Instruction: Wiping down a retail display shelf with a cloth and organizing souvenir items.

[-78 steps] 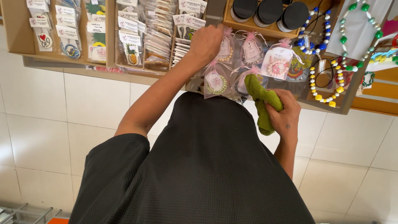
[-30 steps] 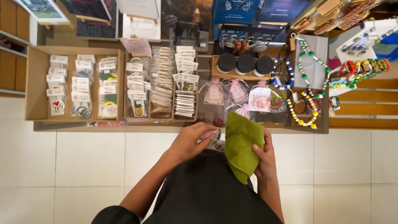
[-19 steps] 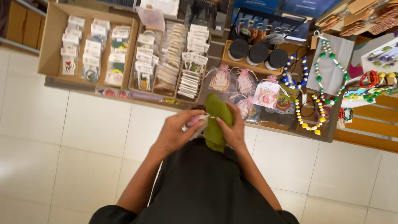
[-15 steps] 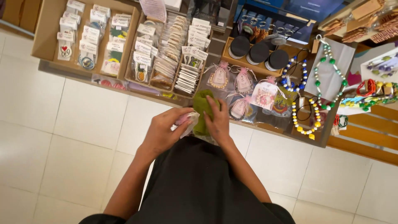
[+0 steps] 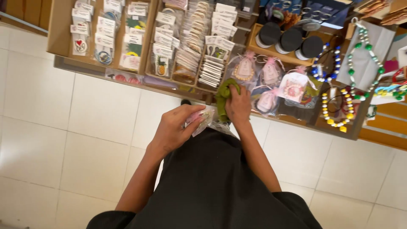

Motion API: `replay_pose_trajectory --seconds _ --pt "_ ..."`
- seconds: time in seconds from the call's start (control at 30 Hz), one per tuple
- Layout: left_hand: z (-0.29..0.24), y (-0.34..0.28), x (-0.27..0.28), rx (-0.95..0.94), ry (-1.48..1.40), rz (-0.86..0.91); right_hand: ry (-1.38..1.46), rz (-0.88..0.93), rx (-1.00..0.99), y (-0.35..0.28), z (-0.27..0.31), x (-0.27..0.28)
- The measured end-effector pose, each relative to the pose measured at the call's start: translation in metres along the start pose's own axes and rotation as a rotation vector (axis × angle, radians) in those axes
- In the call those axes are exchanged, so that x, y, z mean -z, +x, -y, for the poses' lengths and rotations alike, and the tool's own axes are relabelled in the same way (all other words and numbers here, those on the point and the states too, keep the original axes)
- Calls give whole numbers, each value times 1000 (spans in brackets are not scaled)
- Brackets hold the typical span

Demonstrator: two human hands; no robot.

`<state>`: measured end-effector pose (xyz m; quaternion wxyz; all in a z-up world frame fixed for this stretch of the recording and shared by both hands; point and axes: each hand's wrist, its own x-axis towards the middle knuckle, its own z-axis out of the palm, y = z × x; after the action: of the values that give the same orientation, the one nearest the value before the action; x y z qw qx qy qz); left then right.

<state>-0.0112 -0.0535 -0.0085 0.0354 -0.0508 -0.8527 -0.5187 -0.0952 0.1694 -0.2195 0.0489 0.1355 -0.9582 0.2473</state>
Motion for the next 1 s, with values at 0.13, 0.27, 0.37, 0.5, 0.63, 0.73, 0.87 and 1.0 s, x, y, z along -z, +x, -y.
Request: replay_pose_trajectory --seconds 0.13,0.27,0.37,0.5,0.63,0.73,0.87,1.0 --pt "22 9 28 -27 54 72 -7 5 -33 -16 10 12" --pt "38 20 45 -20 5 104 -32 -10 -77 -24 8 6" --pt "47 25 52 -83 -5 124 -61 -39 -128 -13 7 2" --pt "57 35 65 -125 -30 184 -72 -78 -192 8 9 -6" --pt "72 43 72 -167 -33 232 -104 -65 -182 0 20 -4" --pt "76 50 78 -138 -41 268 -98 -60 -137 -18 22 -7" --pt "75 55 80 -177 -28 267 -77 -27 -214 -18 27 -4" --pt "72 52 74 -170 -43 259 -119 -102 -196 -4 15 -13"
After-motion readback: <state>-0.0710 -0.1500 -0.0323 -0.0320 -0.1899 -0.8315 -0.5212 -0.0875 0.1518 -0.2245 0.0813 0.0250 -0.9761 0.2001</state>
